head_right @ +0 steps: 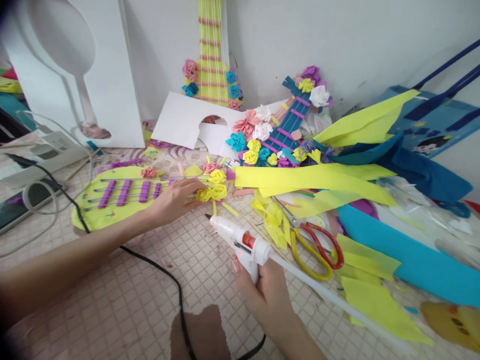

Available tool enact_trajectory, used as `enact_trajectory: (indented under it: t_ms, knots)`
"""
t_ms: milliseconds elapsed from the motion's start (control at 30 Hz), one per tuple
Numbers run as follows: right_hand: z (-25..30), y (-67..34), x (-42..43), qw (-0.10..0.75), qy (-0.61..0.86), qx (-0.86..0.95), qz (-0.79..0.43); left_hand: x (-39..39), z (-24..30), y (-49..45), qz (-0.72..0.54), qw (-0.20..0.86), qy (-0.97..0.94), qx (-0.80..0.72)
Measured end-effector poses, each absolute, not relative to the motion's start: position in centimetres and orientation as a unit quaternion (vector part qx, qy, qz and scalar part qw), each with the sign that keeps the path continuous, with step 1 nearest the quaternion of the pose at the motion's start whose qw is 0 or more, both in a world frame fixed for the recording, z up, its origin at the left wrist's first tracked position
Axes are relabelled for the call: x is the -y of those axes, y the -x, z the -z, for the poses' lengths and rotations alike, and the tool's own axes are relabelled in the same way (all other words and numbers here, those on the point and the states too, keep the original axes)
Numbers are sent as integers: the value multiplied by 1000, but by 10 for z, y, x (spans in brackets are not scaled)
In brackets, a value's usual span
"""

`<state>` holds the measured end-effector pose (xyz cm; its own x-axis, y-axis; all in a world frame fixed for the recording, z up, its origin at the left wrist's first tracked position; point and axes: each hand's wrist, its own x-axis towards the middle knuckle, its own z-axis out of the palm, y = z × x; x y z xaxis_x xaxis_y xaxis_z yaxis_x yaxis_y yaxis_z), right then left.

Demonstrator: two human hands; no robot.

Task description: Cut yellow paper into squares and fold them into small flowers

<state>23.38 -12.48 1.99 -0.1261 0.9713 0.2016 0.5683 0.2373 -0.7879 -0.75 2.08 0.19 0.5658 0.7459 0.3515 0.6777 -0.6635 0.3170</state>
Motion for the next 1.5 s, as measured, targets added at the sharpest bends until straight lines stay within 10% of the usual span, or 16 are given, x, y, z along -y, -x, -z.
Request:
enact_trajectory:
  t_ms: [1500]
  knots:
    - [7,-228,121,461,517,523,-497,-8,-11,78,-158,25,-852,-499]
